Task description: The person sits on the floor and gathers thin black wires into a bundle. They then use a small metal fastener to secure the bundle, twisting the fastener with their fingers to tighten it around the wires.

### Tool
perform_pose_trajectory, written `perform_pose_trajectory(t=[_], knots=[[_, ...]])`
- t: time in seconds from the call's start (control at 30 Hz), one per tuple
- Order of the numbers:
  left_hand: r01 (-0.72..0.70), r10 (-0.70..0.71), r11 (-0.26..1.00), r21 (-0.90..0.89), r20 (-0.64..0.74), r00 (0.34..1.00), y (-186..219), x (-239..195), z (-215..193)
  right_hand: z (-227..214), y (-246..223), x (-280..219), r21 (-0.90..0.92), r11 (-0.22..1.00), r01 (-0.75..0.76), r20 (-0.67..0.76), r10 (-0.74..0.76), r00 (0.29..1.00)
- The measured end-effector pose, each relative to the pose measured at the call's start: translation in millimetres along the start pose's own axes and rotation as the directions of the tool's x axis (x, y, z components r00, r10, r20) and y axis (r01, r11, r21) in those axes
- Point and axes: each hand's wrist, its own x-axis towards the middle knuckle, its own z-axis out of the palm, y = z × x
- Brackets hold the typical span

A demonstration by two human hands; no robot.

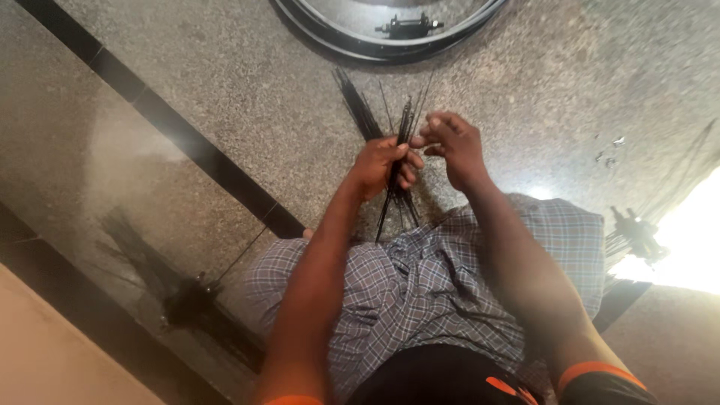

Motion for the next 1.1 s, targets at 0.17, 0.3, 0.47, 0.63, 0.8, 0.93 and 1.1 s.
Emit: perform_pose_trajectory(t=[0.17, 0.3, 0.47, 0.63, 0.8, 0.93, 1.1], knots=[[-0.002, 0.002, 0.998, 0.062, -0.011, 1.000, 0, 0, 1, 6, -14, 16, 0.095, 0.994, 0.054, 0.039, -0.058, 0.998], [0.043, -0.042, 0.999, 0.025, -0.049, 0.998, 2, 2, -1, 8, -13, 19, 0.078, 0.990, 0.117, -0.026, -0.115, 0.993], [0.043, -0.042, 0.998, 0.045, -0.026, 0.999, 3, 3, 3, 7, -13, 19, -0.118, 0.983, 0.142, -0.096, -0.154, 0.983], [0.031, -0.031, 0.998, 0.049, -0.004, 1.000, 6, -1, 4, 10, -14, 16, -0.207, 0.968, 0.143, -0.032, -0.153, 0.988], [0.064, -0.062, 0.994, 0.091, -0.022, 0.998, 5, -2, 6, 10, -20, 12, -0.122, 0.978, 0.167, -0.060, -0.175, 0.983], [0.081, -0.079, 0.991, 0.104, -0.023, 0.997, 4, -2, 7, 8, -28, 10, -0.183, 0.979, 0.084, -0.031, -0.092, 0.995], [0.082, -0.079, 0.987, 0.140, -0.027, 0.996, 3, -2, 8, 7, -27, 9, -0.119, 0.980, 0.157, -0.006, -0.159, 0.987]])
